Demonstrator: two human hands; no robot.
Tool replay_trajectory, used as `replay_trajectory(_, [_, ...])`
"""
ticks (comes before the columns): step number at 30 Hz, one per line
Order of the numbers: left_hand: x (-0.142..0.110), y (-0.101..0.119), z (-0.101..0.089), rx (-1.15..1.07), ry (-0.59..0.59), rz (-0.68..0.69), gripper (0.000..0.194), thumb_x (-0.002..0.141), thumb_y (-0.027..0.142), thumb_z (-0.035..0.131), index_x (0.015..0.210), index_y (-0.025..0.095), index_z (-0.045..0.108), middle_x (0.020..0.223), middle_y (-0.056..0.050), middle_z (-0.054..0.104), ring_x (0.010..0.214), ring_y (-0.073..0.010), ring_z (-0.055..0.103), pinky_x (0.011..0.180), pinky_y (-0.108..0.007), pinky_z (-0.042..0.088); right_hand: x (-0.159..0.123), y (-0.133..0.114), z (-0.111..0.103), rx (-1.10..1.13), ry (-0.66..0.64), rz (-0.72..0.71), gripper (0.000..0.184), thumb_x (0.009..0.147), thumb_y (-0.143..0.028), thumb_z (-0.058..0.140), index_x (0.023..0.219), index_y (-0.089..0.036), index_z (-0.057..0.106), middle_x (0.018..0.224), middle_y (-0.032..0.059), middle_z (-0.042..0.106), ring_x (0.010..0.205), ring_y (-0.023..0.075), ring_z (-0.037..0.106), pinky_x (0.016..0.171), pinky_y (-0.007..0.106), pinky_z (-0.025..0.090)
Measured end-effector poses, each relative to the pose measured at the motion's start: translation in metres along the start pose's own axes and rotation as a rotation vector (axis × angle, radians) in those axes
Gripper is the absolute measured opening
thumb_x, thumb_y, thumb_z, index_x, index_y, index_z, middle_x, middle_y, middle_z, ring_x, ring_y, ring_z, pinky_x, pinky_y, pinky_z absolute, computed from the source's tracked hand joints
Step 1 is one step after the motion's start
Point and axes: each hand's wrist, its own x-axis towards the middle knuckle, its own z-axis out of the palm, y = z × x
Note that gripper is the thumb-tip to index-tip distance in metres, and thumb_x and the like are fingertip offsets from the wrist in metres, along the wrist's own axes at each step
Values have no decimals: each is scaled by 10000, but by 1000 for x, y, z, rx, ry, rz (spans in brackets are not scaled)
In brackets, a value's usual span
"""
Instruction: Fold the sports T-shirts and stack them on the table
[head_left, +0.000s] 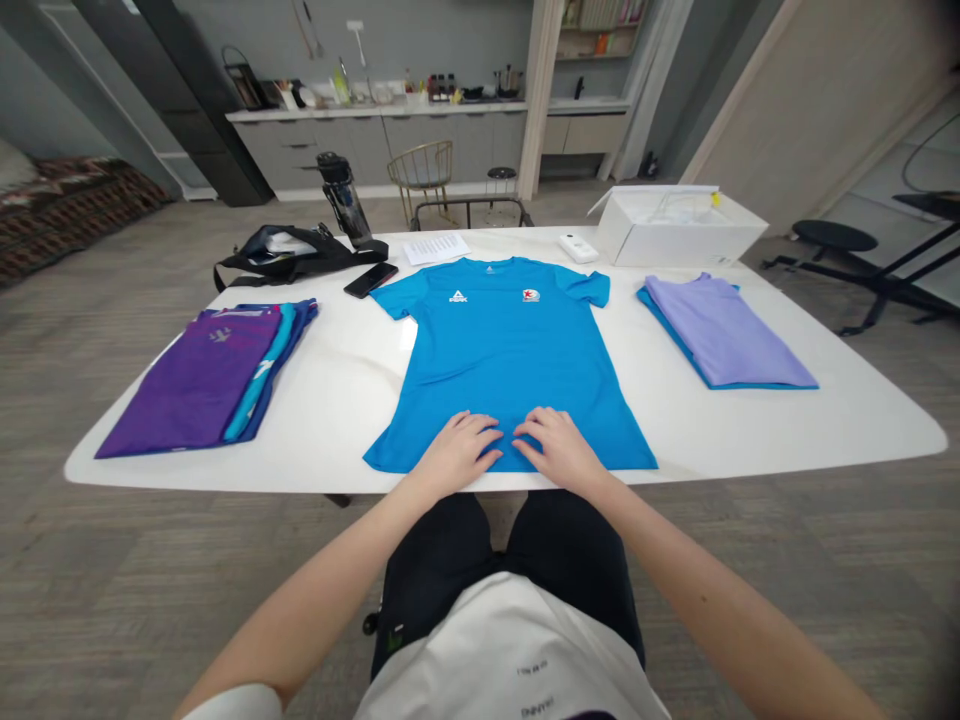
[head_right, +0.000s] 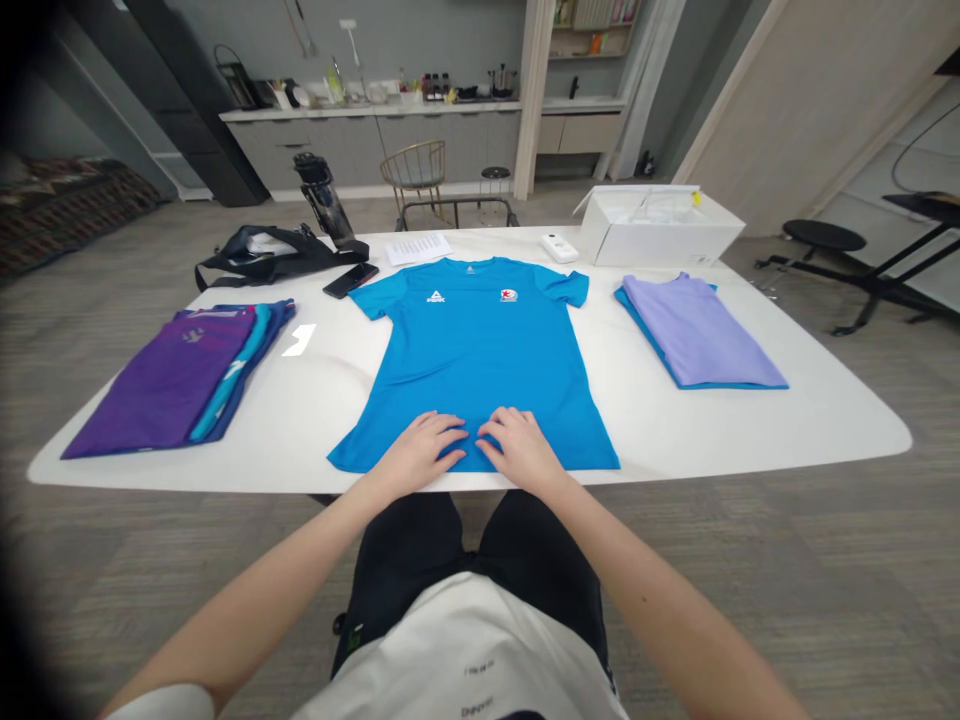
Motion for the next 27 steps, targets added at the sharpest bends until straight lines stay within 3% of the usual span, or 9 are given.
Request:
replay_trajectory(3, [-9,18,4,-29,10,65,341,1051,428,472,1241,277,712,1362,-61,681,1314,-209,586,1183,-411,399,-17,-21,6,29,-24,-54,263,1061,-384,501,1034,-237,717,1022,71,697,998,235,609,873,384,421])
replay_trajectory(6, [-16,19,3,-21,37,48,328,1052,405,476,1239,261,704,1369,-56,677,1298,-214,594,1156,-411,414,-28,-18,5,17,20,7,252,1066,-357,494,1046,-244,718,1040,61,702,1003,234,605,857,373,410])
replay_trajectory(8, [-27,11,-5,42,79,-52,334,1042,390,486,1269,245,683,1375,-68,668,1273,-234,603,1111,-417,441,-37,-3,-2,-24,46,101,253,1061,-351,492,1060,-242,720,1061,66,704,1014,243,612,854,374,416])
replay_trajectory(11, [-54,-11,-24,218,150,-331,365,988,305,511,1319,215,636,1337,-114,660,1204,-284,618,1009,-440,479,-58,31,-20,-163,96,310,253,1035,-320,495,1101,-216,716,1091,98,701,1028,274,624,839,383,432])
replay_trajectory(15, [-93,-43,-42,374,128,-687,353,968,225,438,1260,156,624,1187,-155,679,1062,-314,652,859,-427,502,-93,68,-40,-248,122,566,272,1008,-312,474,1104,-209,707,1094,104,692,1007,273,648,784,364,450])
replay_trajectory(18, [-105,-59,-45,322,98,-765,324,1009,282,410,1212,160,632,1107,-141,696,1016,-298,669,832,-389,500,-109,78,-44,-208,106,720,325,1016,-404,458,1183,-222,668,1120,99,689,965,262,668,717,346,447])
replay_trajectory(21, [-101,-65,-42,171,89,-776,291,1014,336,449,1166,184,646,998,-95,726,920,-251,693,801,-333,496,-112,81,-45,-192,59,851,398,1018,-484,441,1243,-215,631,1059,104,714,918,277,678,698,352,440])
replay_trajectory(24, [-95,-63,-39,80,125,-807,245,1004,348,478,1080,217,671,951,-67,753,885,-239,709,777,-310,489,-110,86,-48,-188,-34,942,401,1020,-529,415,1102,-230,671,981,104,739,889,291,682,680,347,420])
replay_trajectory(27, [-103,-59,-37,52,214,-906,264,1006,392,469,993,227,675,918,-70,766,882,-255,723,760,-312,484,-111,90,-52,-183,-109,919,383,1022,-505,411,945,-235,672,946,102,746,879,285,683,655,332,387])
